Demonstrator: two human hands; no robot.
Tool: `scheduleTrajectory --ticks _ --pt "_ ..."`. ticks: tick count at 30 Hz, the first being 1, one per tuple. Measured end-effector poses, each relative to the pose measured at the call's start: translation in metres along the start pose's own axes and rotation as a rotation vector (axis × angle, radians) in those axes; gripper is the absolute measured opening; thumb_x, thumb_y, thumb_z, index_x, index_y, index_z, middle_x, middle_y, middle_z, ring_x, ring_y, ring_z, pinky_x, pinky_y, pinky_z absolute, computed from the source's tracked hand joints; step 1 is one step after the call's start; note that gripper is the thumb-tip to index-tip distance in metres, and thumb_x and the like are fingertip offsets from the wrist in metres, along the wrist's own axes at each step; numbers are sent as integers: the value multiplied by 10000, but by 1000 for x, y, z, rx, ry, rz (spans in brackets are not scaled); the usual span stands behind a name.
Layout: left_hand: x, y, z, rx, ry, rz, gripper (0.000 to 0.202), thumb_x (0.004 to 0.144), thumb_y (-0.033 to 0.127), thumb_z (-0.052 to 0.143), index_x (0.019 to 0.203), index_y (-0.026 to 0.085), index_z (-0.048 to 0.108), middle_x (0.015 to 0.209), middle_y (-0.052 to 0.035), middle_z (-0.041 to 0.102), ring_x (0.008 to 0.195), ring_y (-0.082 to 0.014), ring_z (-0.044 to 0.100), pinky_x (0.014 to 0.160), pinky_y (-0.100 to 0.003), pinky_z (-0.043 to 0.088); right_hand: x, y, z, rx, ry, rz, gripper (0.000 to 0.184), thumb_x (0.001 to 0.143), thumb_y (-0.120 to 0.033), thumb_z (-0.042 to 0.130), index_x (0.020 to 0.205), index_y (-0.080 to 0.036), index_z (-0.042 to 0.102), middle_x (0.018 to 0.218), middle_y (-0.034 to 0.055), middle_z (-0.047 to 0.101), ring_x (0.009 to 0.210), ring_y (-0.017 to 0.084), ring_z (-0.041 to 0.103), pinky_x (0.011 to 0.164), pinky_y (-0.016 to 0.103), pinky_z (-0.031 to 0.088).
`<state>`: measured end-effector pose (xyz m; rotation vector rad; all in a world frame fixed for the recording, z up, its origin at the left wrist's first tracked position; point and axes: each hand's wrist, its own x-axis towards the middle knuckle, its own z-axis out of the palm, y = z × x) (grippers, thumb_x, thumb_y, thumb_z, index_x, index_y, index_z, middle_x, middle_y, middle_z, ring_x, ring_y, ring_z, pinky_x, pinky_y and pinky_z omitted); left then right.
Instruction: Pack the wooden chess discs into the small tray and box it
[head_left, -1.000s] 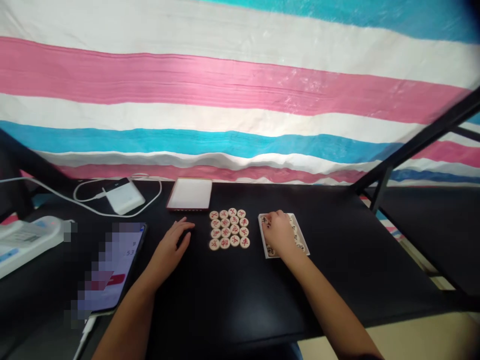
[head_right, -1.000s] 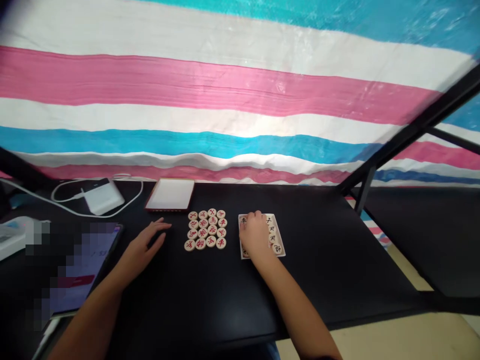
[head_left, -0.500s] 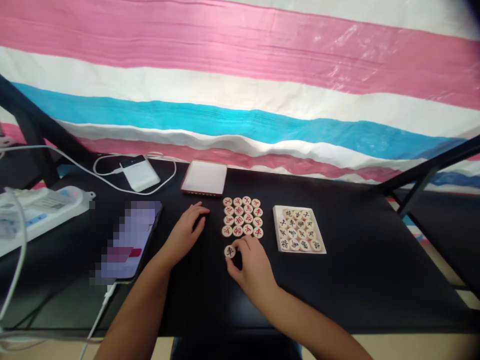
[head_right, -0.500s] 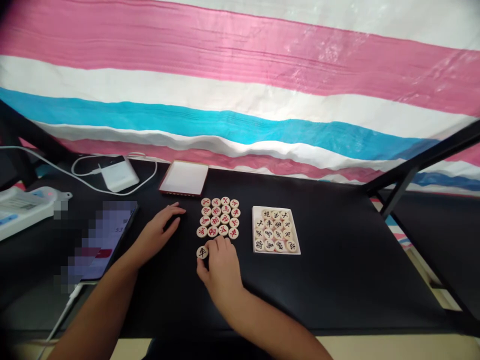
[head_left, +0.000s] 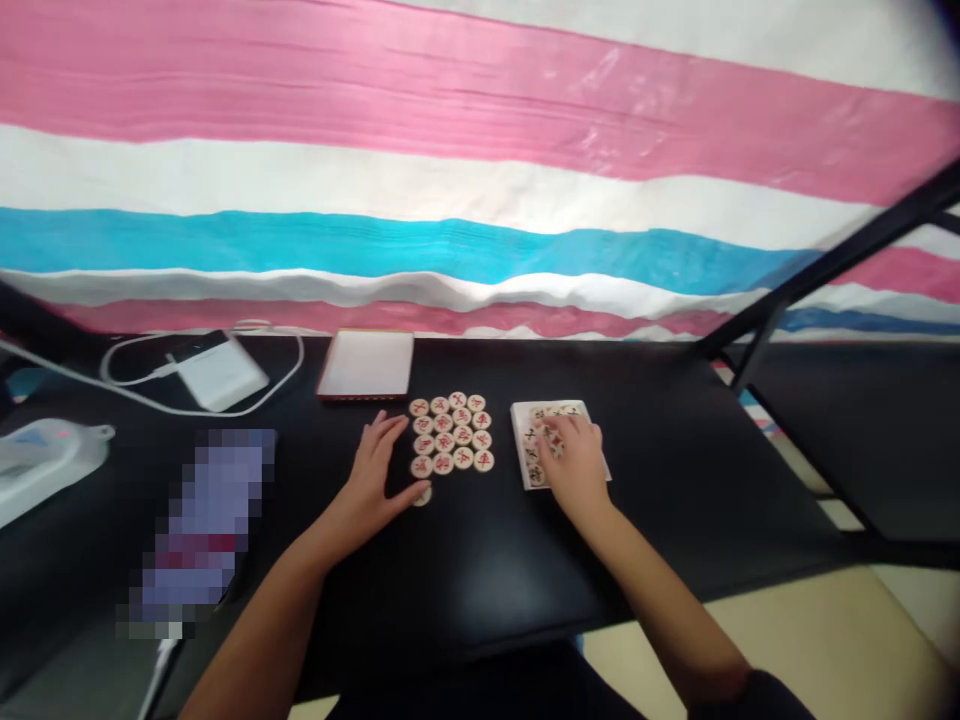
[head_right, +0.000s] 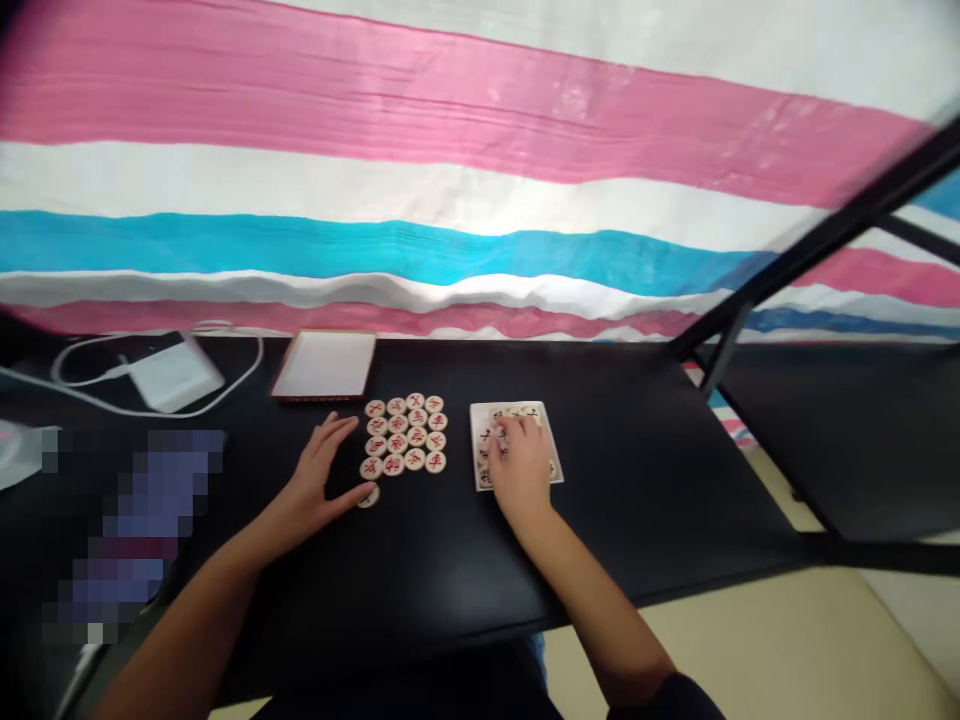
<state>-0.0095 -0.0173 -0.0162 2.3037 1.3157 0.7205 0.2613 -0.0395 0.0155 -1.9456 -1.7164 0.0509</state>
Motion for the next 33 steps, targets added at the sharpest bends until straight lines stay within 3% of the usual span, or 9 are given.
scheduleTrajectory --ticks 3,7,15,18,21,25,30,33 --pt "1 -3 6 32 -5 22 675 815 386 522 1360 233 156 1374 -123 301 1343 -314 147 1062 -560 148 15 14 1 -85 -108 -15 178 775 -222 517 888 -170 644 914 93 605 877 237 487 813 367 372" --pt "3 -3 9 52 25 26 625 834 385 490 1351 216 180 1357 -132 329 1336 -315 173 1057 -561 167 23 6 -1 -151 -198 -35 192 760 -267 569 902 -169 653 912 89 620 885 248 486 807 358 367" --pt "5 -9 -10 -10 172 -69 338 865 369 408 1155 197 439 1198 -99 488 1251 -260 356 1035 -481 294 27 -11 -12 -265 -362 -86 126 756 -202 564 846 -167 644 897 82 641 881 237 518 777 321 374" --pt "3 -14 -15 3 205 -104 310 866 354 398 1107 174 470 1156 -103 510 1221 -248 386 1032 -457 305 30 -11 -9 -316 -391 -101 125 760 -193 537 822 -149 636 897 106 637 885 248 523 745 326 381" --pt "2 -14 -17 3 214 -130 299 866 344 393 1092 168 479 1151 -103 507 1210 -234 394 1029 -434 314 29 -10 -12 -284 -318 -128 114 747 -200 533 790 -146 624 851 107 632 873 249 519 761 348 379" --pt "1 -11 -19 1 217 -138 289 865 338 390 1085 174 479 1149 -94 502 1199 -220 399 1030 -426 313 6 -25 -17 -31 -134 -178 134 747 -228 532 849 -161 587 855 77 609 861 221 513 794 355 389" --pt "0 -12 -18 0 198 -142 284 867 331 388 1088 175 476 1157 -95 497 1203 -216 393 1030 -431 311 -46 -66 7 186 -293 -345 141 766 -180 523 901 -178 564 890 59 593 841 200 495 775 322 427" --pt "-1 -16 -15 5 208 -133 282 867 333 385 1079 175 482 1148 -97 504 1200 -219 398 1030 -429 312 -59 -77 23 198 -265 -353 141 793 -194 524 928 -176 562 907 65 599 872 205 490 810 336 426"
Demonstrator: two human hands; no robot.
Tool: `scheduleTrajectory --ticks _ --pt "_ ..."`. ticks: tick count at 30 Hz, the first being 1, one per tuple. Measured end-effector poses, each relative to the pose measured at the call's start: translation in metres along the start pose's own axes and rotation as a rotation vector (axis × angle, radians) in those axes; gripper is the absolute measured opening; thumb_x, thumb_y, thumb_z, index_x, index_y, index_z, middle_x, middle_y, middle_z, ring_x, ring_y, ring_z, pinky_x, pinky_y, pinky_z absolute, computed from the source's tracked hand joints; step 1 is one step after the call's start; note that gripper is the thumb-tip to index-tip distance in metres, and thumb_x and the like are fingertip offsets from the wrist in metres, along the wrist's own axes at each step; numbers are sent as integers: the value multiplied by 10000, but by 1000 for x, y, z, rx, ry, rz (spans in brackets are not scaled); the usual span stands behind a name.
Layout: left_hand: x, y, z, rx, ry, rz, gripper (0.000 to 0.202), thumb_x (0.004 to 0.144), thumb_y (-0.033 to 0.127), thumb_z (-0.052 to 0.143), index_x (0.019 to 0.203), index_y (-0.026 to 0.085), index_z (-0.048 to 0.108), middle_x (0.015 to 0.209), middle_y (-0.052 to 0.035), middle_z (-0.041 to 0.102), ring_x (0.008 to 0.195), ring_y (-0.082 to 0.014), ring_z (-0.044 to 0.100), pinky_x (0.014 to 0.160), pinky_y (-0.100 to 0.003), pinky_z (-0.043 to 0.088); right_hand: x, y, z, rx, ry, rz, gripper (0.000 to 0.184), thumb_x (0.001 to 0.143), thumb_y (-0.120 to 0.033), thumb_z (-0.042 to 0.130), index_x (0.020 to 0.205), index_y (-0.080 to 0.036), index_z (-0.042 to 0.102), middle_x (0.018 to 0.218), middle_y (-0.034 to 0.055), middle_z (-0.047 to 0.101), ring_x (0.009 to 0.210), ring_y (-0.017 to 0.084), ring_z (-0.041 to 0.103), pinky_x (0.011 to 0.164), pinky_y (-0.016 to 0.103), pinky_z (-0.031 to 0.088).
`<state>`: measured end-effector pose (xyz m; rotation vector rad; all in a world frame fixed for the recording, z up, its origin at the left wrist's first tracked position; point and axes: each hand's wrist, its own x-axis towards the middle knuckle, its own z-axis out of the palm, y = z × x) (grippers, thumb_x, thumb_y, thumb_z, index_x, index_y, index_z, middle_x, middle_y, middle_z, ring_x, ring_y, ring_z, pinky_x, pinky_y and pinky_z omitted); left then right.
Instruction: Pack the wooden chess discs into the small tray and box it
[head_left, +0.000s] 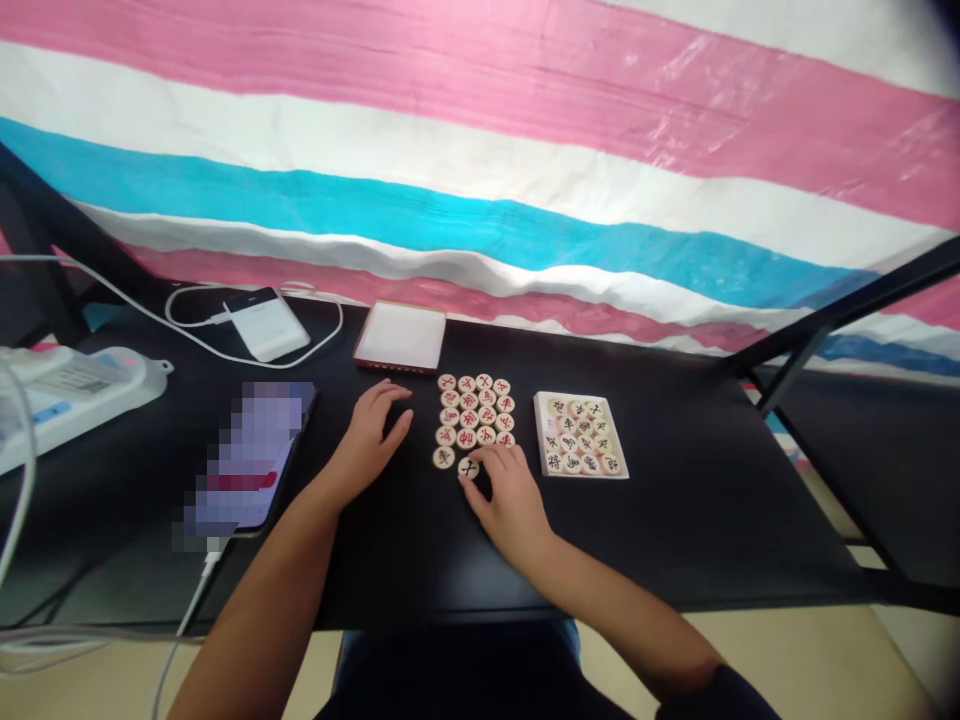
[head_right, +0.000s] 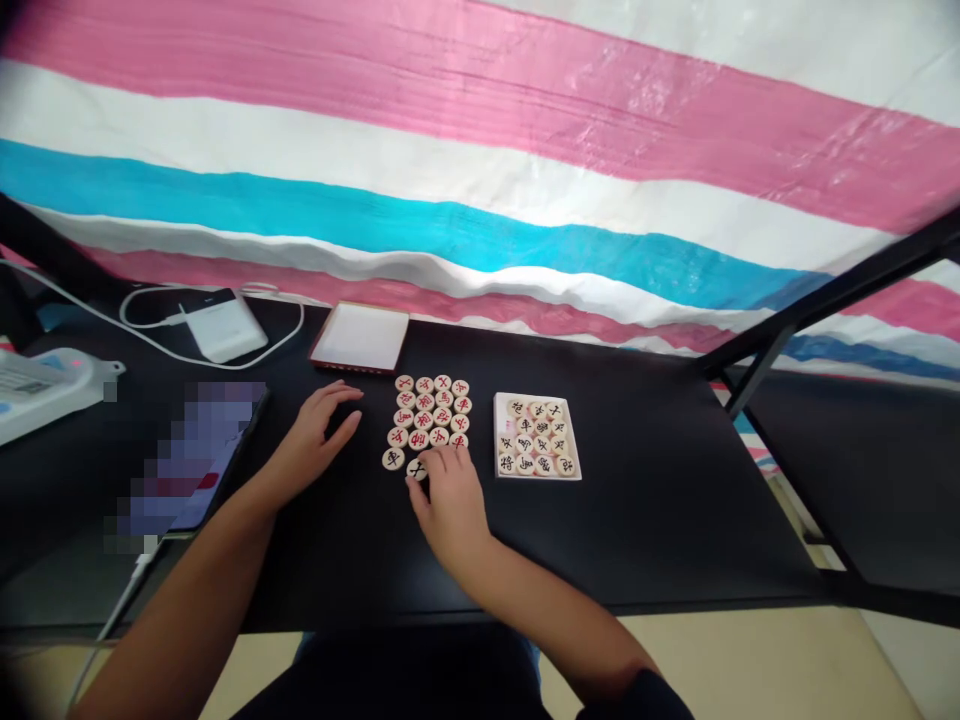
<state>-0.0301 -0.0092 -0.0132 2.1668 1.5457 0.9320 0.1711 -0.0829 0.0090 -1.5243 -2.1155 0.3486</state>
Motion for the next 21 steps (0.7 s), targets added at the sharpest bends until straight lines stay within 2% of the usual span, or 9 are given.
scheduleTrajectory --ticks 2,4,7,10,13,15,17,19,21 --pt "0 -4 2 3 9 6 284 866 342 383 1072 175 486 1141 -99 510 1192 -227 405 1025 -441 315 4 4 0 9 50 -14 162 804 -215 531 961 -183 557 933 62 606 885 202 495 813 332 426" --pt "0 -8 4 -2 2 12 292 862 360 385 1063 177 491 1130 -102 517 1183 -242 415 1009 -458 330 12 17 -11 6 134 8 162 817 -237 521 968 -187 556 934 61 611 879 196 505 806 328 423" --pt "1 -15 9 -15 3 33 313 854 392 384 1047 176 505 1105 -109 531 1161 -259 436 994 -471 343 30 48 -37 -129 277 172 133 827 -225 482 900 -171 579 884 74 616 869 208 510 811 347 396" --pt "2 -18 14 -8 -23 58 326 846 417 383 1021 177 517 1081 -113 546 1140 -271 452 980 -487 354 45 80 -54 -340 214 338 124 790 -216 510 838 -160 610 871 97 618 849 232 504 780 354 373" --pt "2 -18 16 8 -51 59 337 843 427 380 1014 174 522 1067 -117 551 1131 -274 459 968 -485 366 53 99 -57 -434 107 392 132 766 -230 533 825 -150 620 864 114 616 838 235 504 767 347 357" --pt "2 -17 15 21 -60 50 335 842 426 380 1014 177 523 1064 -113 552 1125 -268 465 968 -475 367 53 100 -56 -424 104 390 137 767 -231 527 823 -143 617 849 118 619 833 234 505 771 349 353" --pt "3 -16 14 34 -70 39 329 843 418 380 1021 179 520 1071 -109 549 1125 -260 464 972 -466 364 48 92 -57 -363 166 368 139 770 -235 524 835 -144 607 839 107 624 824 235 502 775 355 358" --pt "3 -15 12 45 -82 34 329 847 405 374 1031 173 517 1077 -111 544 1129 -256 456 974 -463 359 38 76 -57 -251 242 304 135 774 -252 531 852 -159 590 836 82 625 824 232 498 773 360 371" --pt "3 -14 12 54 -92 34 336 850 395 366 1036 159 516 1080 -121 536 1129 -255 450 976 -461 353 23 57 -52 -107 236 191 117 779 -270 551 850 -181 576 825 55 623 832 224 499 761 351 391"
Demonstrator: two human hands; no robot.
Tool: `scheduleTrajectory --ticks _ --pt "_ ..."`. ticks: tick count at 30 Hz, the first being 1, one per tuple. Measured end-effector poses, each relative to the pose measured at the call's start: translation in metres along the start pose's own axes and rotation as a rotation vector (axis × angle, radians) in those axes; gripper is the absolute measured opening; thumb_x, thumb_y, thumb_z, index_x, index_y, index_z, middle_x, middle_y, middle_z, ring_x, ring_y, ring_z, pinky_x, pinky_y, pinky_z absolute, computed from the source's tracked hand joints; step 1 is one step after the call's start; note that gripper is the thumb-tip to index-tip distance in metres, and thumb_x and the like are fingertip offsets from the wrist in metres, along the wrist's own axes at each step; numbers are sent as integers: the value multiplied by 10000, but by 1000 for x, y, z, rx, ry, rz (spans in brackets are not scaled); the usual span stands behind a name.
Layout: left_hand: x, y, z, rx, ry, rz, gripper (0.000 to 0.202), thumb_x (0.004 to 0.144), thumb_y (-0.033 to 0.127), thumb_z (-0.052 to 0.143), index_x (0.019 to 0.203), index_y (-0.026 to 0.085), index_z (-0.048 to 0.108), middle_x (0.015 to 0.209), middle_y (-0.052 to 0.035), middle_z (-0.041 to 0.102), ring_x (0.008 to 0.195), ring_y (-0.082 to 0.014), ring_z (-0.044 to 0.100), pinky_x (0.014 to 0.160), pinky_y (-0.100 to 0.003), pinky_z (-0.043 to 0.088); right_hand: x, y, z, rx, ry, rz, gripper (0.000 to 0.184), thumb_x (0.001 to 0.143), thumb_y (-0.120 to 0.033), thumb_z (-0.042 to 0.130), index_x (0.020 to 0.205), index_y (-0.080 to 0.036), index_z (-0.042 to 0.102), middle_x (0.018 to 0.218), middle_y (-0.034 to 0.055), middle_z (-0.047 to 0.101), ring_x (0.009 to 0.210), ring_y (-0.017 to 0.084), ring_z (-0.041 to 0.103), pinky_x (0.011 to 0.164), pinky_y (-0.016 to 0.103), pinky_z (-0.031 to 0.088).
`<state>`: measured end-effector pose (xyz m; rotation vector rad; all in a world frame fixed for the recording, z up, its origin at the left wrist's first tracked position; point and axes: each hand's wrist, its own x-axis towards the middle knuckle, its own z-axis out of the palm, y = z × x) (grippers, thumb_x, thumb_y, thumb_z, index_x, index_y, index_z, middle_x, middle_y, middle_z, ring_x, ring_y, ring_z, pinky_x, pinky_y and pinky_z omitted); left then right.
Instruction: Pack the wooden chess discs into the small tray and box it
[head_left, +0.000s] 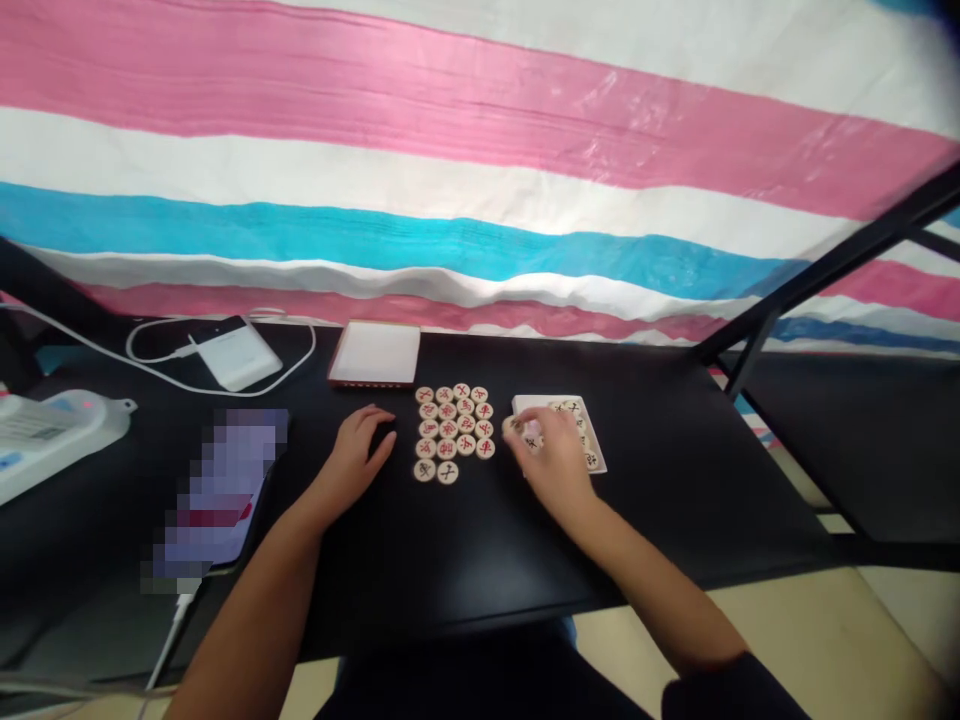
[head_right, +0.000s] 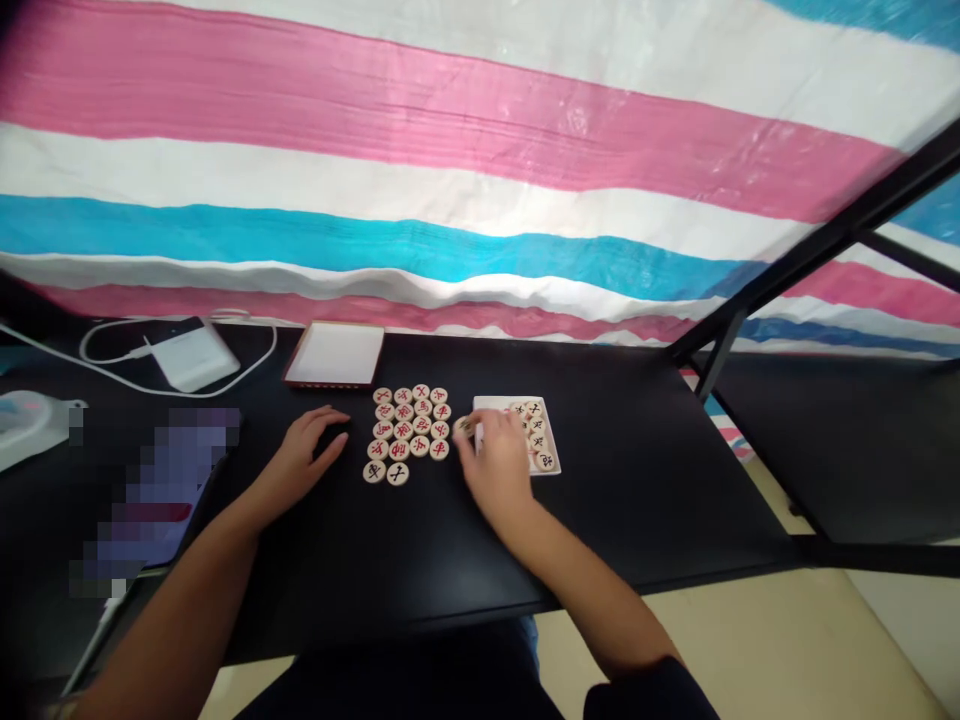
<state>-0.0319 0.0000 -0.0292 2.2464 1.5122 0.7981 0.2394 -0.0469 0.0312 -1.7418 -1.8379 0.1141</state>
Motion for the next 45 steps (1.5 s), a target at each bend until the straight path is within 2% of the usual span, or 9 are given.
scheduleTrajectory --ticks 3,8,14,18,22,26,30,38,45 --pt "0 0 -1 9 -19 -13 343 852 383 367 1049 143 512 1102 -136 518 1133 -257 437 980 -461 344 -32 -22 10 141 -153 -131 104 781 -221 579 882 -196 583 851 38 636 820 203 506 731 331 420" --pt "-1 -1 -1 6 -28 -21 347 854 381 362 1062 142 504 1119 -135 511 1140 -257 428 988 -459 333 -55 -33 32 146 -76 -187 163 819 -182 535 953 -211 625 976 50 637 835 193 505 745 347 434" --pt "-1 -6 3 4 -9 -1 362 846 422 357 1049 159 500 1088 -127 525 1125 -266 445 976 -471 341 -8 10 11 -40 123 -48 187 834 -243 495 914 -187 655 905 71 625 852 203 504 812 372 391" --pt "-1 -7 4 -2 -2 -4 354 841 435 362 1046 178 493 1093 -116 526 1125 -264 448 974 -470 345 28 54 -4 -328 13 211 208 779 -288 540 843 -143 675 861 115 621 815 240 477 735 364 380" --pt "-1 -5 2 -9 -1 -5 348 842 425 359 1047 176 489 1088 -115 528 1127 -259 447 975 -464 346 41 69 -5 -357 -138 263 244 744 -347 576 848 -155 684 828 111 615 803 240 465 699 338 368" --pt "-2 -4 2 -6 -7 -15 346 842 409 362 1044 161 491 1094 -125 522 1130 -261 442 977 -468 339 37 55 -10 -339 -74 231 242 749 -356 577 800 -141 674 814 107 609 791 235 463 726 349 370" --pt "-2 -3 2 -3 -15 -12 324 843 397 371 1049 177 486 1095 -112 519 1136 -254 436 978 -464 340 7 21 -9 -150 -56 -1 234 788 -380 558 790 -165 651 785 66 603 777 211 483 778 352 389" --pt "-2 -2 0 -1 -31 -13 315 847 371 383 1066 167 481 1110 -117 508 1142 -246 429 986 -453 332 -56 -20 14 -34 -111 -141 299 844 -262 491 1112 -156 570 1048 112 585 979 243 510 858 411 438" --pt "-3 0 1 -9 -14 -15 308 846 359 380 1064 169 486 1119 -113 506 1147 -246 427 987 -453 333 -85 -46 26 -51 -367 -376 595 866 -268 417 1398 -98 212 1459 139 212 1348 262 154 1061 474 280"
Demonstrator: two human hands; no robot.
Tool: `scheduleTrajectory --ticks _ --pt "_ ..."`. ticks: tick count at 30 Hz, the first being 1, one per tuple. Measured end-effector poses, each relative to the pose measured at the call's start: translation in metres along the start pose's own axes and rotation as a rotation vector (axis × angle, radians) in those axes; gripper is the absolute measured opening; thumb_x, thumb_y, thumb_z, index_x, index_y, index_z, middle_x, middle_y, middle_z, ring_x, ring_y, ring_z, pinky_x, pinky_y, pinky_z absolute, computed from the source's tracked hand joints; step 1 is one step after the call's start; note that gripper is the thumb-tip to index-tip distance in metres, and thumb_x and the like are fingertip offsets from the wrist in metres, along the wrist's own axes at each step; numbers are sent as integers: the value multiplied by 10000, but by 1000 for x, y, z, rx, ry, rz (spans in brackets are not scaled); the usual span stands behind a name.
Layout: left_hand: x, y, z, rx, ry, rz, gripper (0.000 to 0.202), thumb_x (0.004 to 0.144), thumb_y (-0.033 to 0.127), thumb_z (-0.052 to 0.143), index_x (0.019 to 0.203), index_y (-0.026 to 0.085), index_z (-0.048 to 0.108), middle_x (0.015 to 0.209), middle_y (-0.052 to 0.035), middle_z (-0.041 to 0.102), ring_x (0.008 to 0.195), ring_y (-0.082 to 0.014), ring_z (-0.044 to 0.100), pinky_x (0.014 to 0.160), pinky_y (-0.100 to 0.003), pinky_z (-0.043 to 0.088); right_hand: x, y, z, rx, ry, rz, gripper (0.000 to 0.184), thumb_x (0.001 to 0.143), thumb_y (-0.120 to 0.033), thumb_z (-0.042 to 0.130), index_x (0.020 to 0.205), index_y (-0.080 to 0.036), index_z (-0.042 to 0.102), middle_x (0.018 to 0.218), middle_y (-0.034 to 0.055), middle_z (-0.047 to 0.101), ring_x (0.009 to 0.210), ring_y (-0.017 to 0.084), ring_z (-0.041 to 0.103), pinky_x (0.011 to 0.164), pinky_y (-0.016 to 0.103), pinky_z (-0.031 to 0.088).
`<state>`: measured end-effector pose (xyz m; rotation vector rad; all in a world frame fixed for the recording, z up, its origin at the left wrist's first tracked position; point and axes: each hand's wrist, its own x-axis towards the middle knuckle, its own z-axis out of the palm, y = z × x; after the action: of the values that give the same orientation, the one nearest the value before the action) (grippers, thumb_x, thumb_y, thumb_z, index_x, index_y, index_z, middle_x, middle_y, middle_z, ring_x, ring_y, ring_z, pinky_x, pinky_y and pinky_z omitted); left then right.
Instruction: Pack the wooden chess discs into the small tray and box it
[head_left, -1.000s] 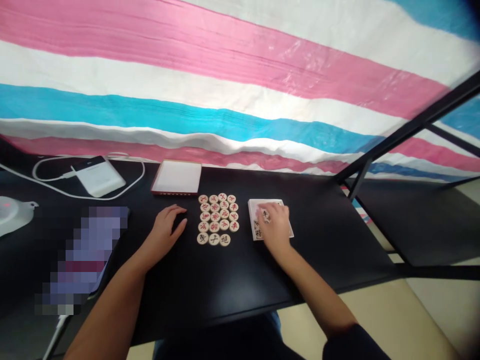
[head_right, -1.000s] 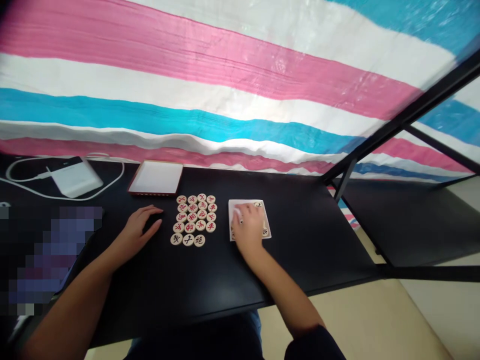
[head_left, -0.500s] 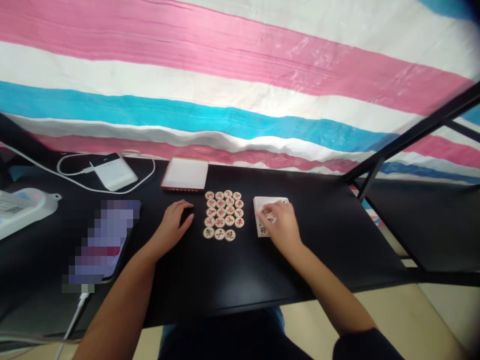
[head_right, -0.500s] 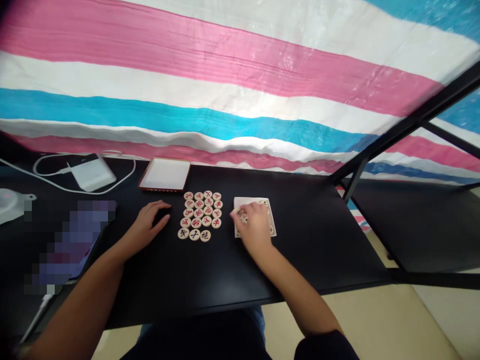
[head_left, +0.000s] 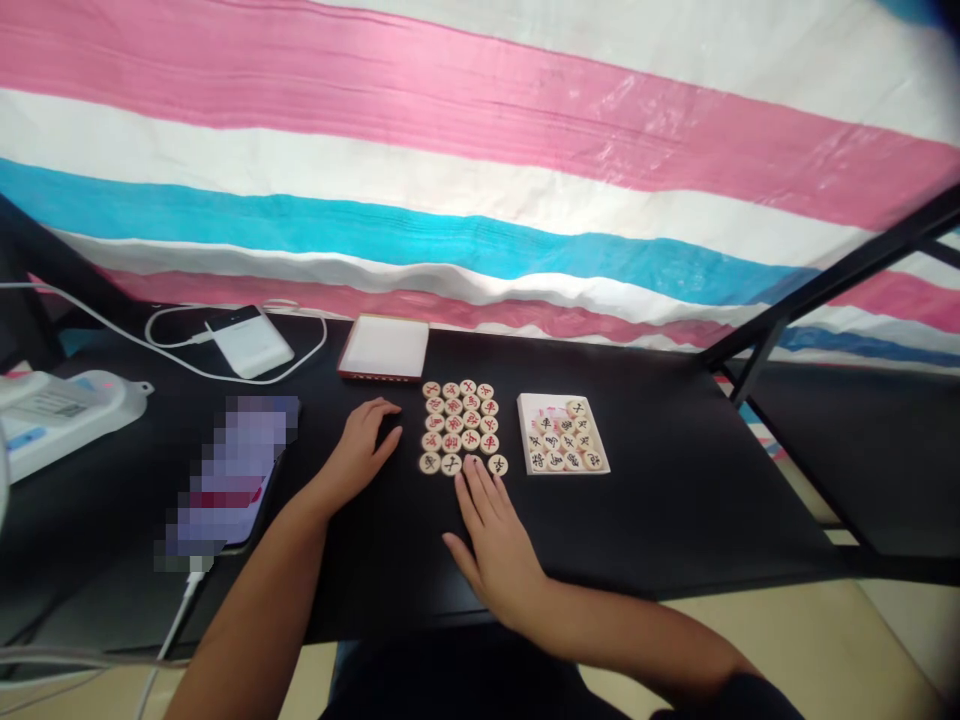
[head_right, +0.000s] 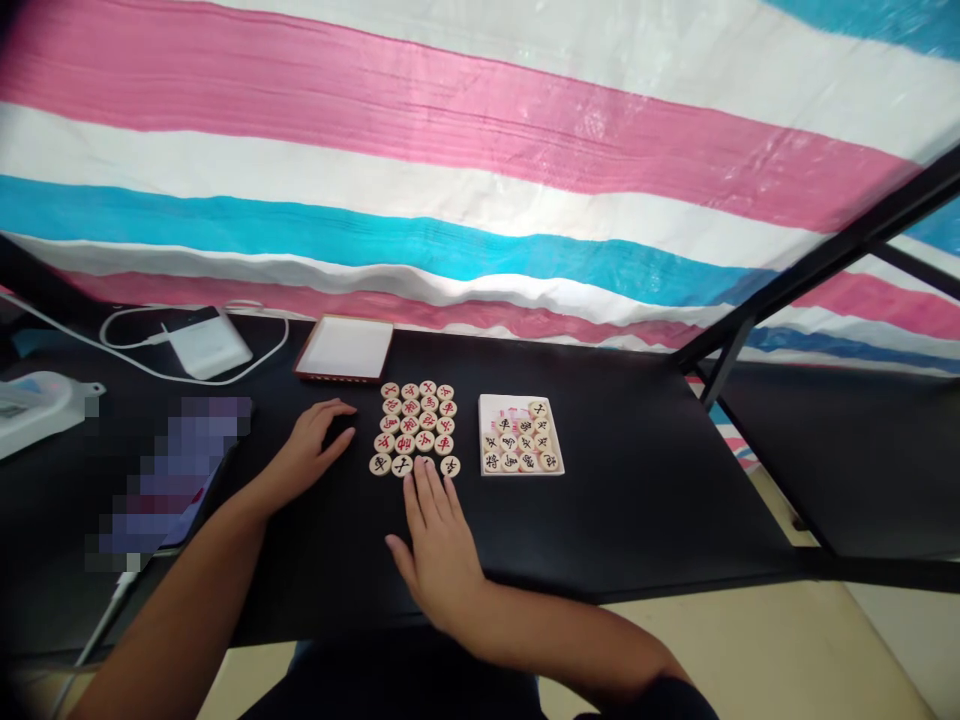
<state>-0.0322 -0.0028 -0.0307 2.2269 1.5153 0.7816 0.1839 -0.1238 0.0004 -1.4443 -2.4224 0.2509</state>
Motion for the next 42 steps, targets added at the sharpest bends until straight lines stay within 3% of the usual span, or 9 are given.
scheduleTrajectory --ticks 7,13,18,24,30,35,38,40,42 --pt "-2 11 0 -19 -29 -33 410 870 389 338 1183 144 438 1240 -146 465 1234 -254 371 1021 -467 299 -2 11 2 28 58 74 635 885 -269 373 1429 -176 59 1475 95 151 1351 253 127 1062 498 271" --pt "-11 41 25 99 -116 16 657 880 466 291 1353 18 206 1417 -259 238 1336 -318 170 1060 -534 159 -4 13 12 64 94 164 670 880 -283 390 1429 -171 23 1490 98 44 1354 279 66 1055 498 285" --pt "-8 49 34 171 -95 46 667 886 455 283 1379 26 153 1432 -242 216 1348 -298 116 1062 -529 148 5 20 8 110 146 196 635 895 -296 363 1429 -153 49 1489 106 76 1360 255 52 1077 498 226" --pt "21 39 29 153 -141 36 601 897 391 249 1357 7 204 1406 -245 275 1328 -280 214 1070 -512 138 53 57 -12 330 200 333 564 908 -375 305 1408 -141 190 1455 126 224 1349 214 158 1085 463 212" --pt "29 42 33 145 -157 67 580 895 365 257 1354 14 219 1406 -234 285 1333 -269 201 1075 -509 122 90 73 6 406 219 401 595 859 -349 346 1373 -61 264 1432 173 264 1339 251 189 1077 464 215" --pt "26 40 30 83 -152 40 578 892 378 259 1356 36 217 1413 -225 278 1337 -268 190 1072 -521 122 79 75 -7 359 352 378 494 843 -296 362 1305 -124 393 1354 141 414 1273 232 342 1024 438 302" --pt "20 34 21 -27 -96 -3 576 895 399 251 1356 56 219 1418 -197 290 1336 -245 206 1083 -485 144 63 95 -31 171 472 505 369 814 -247 395 1131 -133 546 1152 137 577 1098 248 483 944 434 351" --pt "17 29 14 -106 -54 -52 567 892 424 260 1332 68 277 1393 -184 341 1329 -235 236 1084 -451 182 53 111 -44 28 416 619 279 790 -254 452 977 -138 623 1003 127 629 971 258 516 888 426 363" --pt "14 26 8 -166 -21 -103 548 884 444 285 1294 85 343 1356 -173 395 1310 -229 284 1074 -424 230 46 125 -50 -45 271 651 230 775 -290 507 873 -147 658 932 114 639 889 245 525 842 393 370"
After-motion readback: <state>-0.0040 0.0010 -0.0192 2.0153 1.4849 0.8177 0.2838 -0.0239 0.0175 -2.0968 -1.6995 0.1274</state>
